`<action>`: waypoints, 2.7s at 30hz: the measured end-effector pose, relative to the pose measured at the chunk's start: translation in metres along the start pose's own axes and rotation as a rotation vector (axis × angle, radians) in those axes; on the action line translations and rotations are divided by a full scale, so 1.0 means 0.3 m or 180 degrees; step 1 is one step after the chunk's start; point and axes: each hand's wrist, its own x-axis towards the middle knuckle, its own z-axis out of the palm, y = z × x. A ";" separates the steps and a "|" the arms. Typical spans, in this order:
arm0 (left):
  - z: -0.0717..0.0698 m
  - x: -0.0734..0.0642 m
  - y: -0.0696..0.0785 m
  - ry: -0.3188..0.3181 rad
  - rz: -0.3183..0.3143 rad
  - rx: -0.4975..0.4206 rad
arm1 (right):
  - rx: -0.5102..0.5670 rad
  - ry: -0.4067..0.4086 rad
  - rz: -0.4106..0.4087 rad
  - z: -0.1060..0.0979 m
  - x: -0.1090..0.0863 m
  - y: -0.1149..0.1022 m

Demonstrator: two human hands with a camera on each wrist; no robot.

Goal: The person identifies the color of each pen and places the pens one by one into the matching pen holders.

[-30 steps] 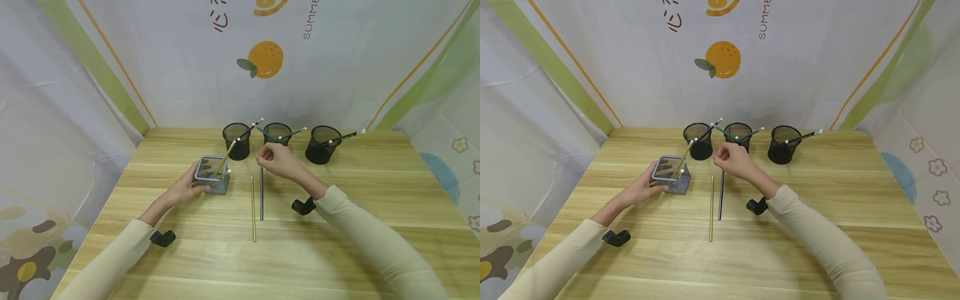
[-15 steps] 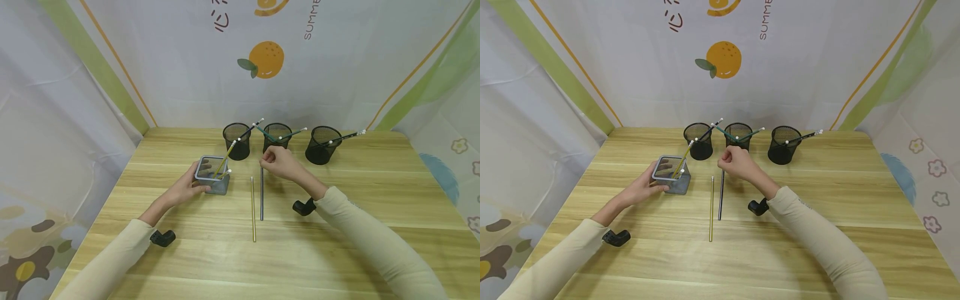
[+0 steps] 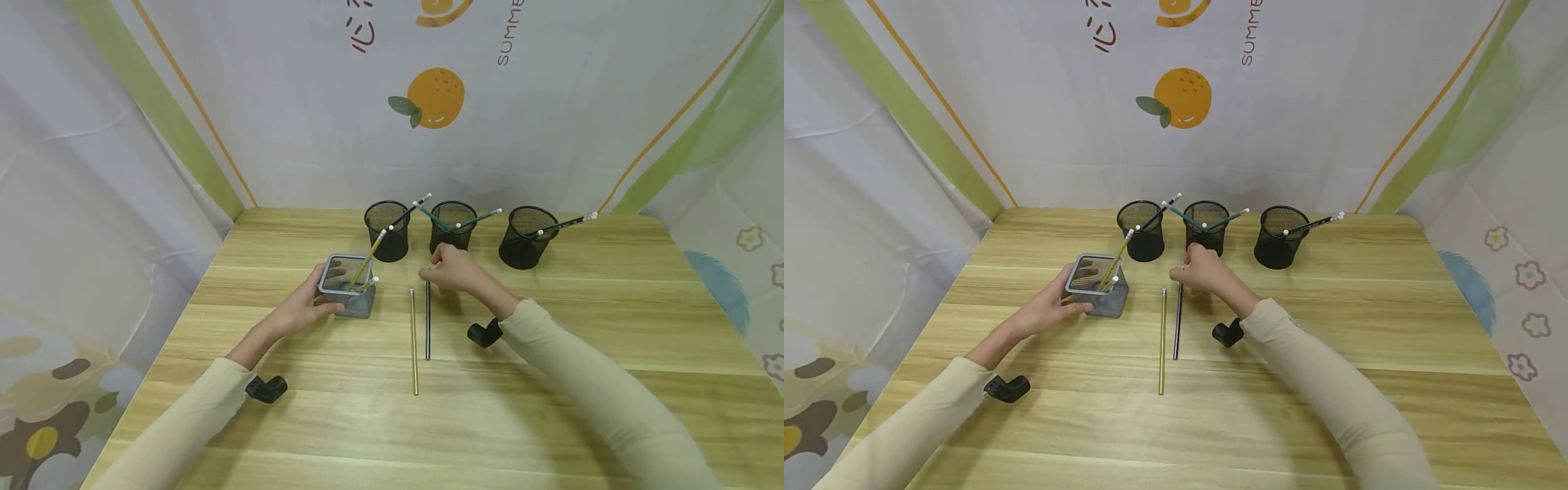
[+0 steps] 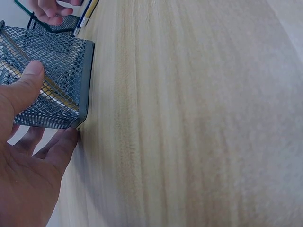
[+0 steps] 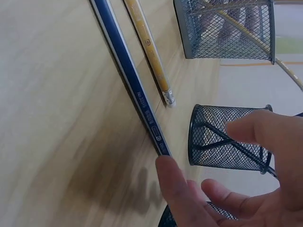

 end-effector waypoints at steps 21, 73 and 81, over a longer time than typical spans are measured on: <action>0.000 -0.001 -0.004 0.0003 0.0002 0.0033 | -0.0422 -0.0106 0.0330 0.045 0.064 0.001; 0.004 0.003 0.001 0.0033 0.0019 0.0039 | 0.0778 -0.0092 -0.0219 -0.061 -0.047 0.035; 0.004 0.004 0.003 0.0037 0.0004 0.0088 | 0.0948 -0.0082 -0.0330 -0.069 -0.058 -0.002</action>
